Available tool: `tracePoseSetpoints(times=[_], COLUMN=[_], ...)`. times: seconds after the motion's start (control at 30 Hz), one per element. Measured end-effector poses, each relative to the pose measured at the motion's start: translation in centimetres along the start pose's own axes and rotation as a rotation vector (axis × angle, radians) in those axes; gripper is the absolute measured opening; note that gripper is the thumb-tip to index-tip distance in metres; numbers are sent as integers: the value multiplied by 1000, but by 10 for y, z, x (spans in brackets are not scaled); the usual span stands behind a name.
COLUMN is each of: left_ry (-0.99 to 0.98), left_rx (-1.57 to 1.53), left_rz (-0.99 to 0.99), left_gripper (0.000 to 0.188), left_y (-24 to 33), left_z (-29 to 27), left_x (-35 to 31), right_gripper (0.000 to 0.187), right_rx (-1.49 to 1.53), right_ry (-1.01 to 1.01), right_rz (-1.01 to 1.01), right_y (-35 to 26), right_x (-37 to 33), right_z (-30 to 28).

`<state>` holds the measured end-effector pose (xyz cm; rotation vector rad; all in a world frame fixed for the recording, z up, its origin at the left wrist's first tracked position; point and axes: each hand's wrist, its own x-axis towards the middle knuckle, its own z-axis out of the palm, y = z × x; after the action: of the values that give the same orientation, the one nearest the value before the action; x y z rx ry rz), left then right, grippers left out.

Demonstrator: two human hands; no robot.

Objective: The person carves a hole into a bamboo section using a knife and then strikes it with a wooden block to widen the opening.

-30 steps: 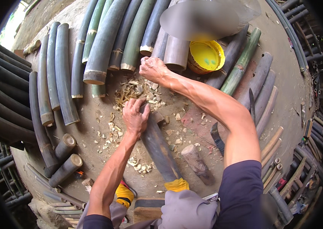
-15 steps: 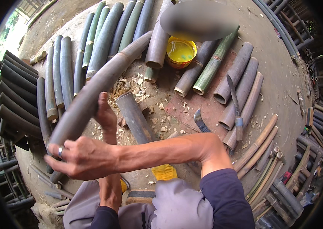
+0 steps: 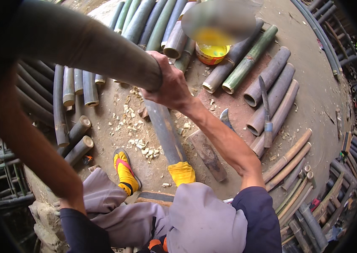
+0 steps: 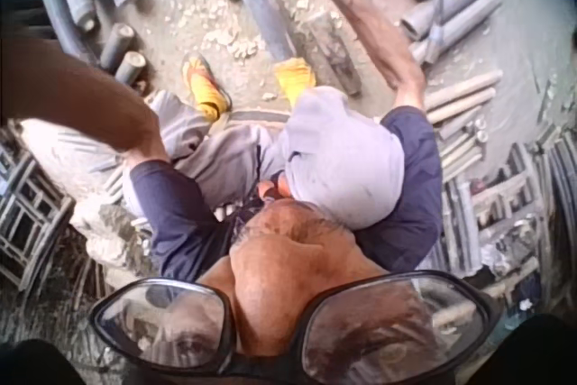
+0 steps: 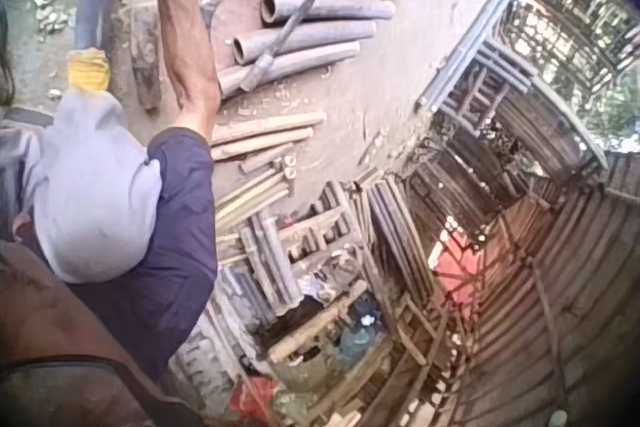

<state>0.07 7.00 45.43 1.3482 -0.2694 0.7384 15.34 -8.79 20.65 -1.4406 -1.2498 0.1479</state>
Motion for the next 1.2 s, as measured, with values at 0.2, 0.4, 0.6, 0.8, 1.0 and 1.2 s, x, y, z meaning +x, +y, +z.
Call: tracePoseSetpoints(times=[0.2, 0.4, 0.6, 0.8, 1.0, 1.2], left_ry=[116, 433, 582, 471, 497, 485], left_rx=[52, 527, 413, 474, 423, 375], left_rz=[-106, -109, -39, -85, 54, -60], left_gripper=[39, 42, 54, 50, 60, 98], left_y=[-99, -127, -143, -164, -170, -162], left_z=[26, 35, 38, 10, 26, 23], left_x=[-27, -67, -92, -117, -122, -146], right_gripper=[85, 79, 59, 75, 82, 85], right_rx=[308, -78, -835, -1277, -1170, -1068], right_ry=[-232, -228, 65, 51, 54, 71], right_rz=[158, 186, 655, 1228, 1253, 1418], right_y=[-23, 6, 97, 108, 121, 97], right_x=[-17, -60, -182, -255, -274, -271], right_z=[-8, -23, -162, -259, -275, -255])
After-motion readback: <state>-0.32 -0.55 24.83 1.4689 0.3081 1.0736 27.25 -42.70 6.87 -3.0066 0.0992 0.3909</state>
